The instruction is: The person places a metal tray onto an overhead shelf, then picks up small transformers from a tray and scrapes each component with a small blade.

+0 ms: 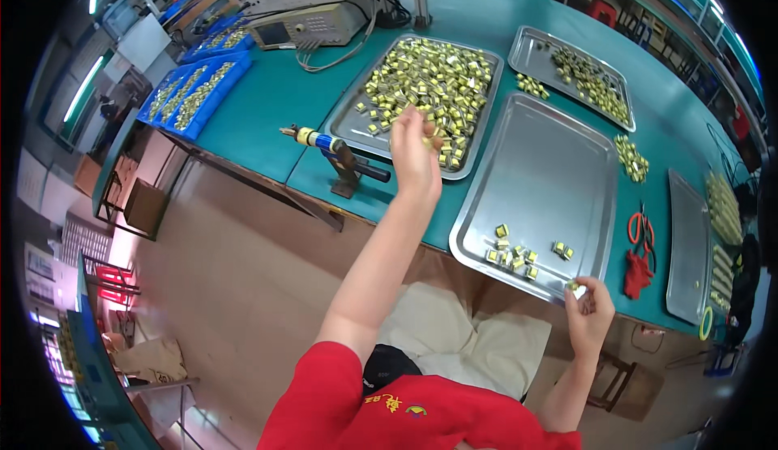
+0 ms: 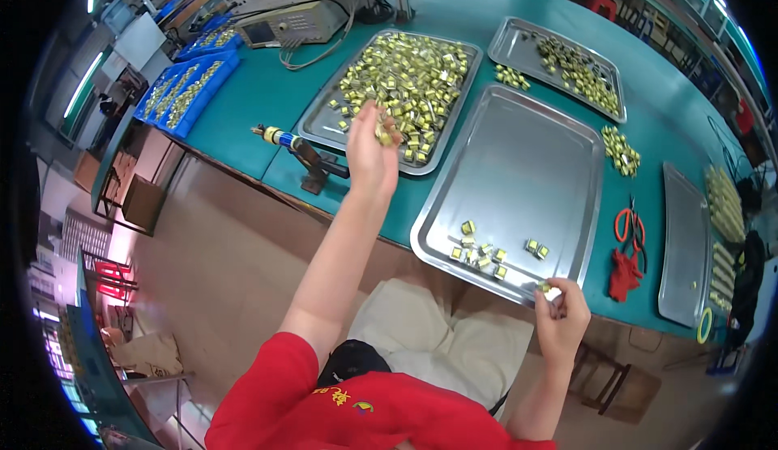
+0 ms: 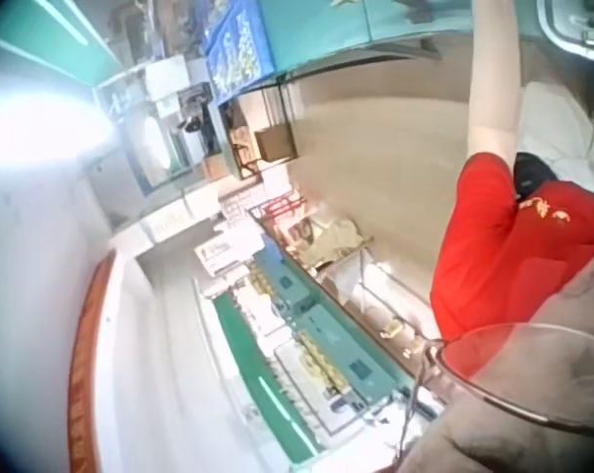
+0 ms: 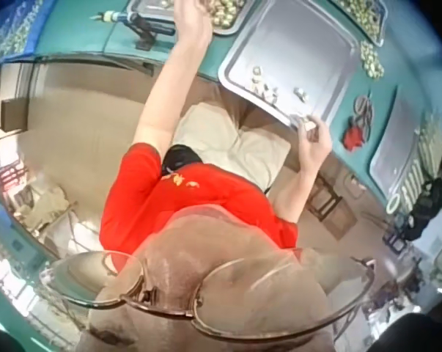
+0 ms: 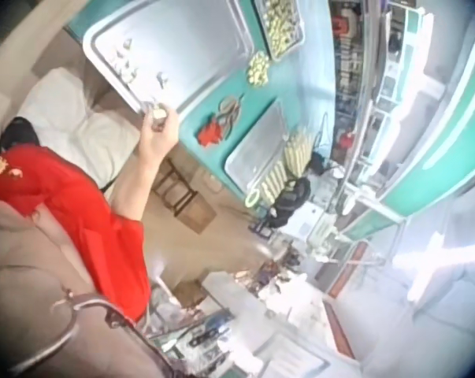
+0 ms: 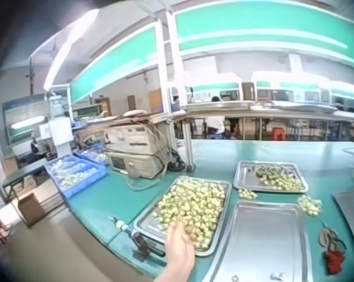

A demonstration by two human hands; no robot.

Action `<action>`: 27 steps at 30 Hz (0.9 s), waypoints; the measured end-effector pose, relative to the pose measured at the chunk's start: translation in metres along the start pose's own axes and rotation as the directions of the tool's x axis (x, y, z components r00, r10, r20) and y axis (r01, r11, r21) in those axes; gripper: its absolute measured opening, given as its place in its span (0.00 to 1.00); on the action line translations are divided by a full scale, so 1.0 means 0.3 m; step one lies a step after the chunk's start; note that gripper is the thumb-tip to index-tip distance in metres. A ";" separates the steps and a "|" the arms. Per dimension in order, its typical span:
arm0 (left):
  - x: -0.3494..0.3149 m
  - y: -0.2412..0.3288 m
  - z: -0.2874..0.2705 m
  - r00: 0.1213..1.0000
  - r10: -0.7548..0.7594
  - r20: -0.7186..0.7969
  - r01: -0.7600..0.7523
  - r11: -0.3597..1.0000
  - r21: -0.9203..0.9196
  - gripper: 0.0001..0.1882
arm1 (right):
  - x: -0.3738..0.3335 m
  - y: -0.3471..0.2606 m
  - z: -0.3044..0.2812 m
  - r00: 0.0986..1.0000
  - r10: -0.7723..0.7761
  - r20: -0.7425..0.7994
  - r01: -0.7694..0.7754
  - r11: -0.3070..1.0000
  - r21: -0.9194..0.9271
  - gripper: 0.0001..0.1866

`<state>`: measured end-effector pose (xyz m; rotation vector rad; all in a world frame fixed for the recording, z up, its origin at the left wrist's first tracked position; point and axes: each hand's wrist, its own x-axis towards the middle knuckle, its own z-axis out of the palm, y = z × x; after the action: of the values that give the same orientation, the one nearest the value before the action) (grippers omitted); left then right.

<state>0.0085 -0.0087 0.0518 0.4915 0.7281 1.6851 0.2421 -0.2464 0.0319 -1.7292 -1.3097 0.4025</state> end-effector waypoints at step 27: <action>-0.650 -0.026 -0.133 0.438 -0.367 0.820 -0.269 0.817 0.510 0.17 | -0.142 -0.113 0.024 0.933 0.093 0.348 -0.290 0.768 0.571 0.11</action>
<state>0.0331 -0.2049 0.0292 1.6647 0.3798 0.8140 0.2004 -0.2800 0.0447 -1.2626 -1.0308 1.1263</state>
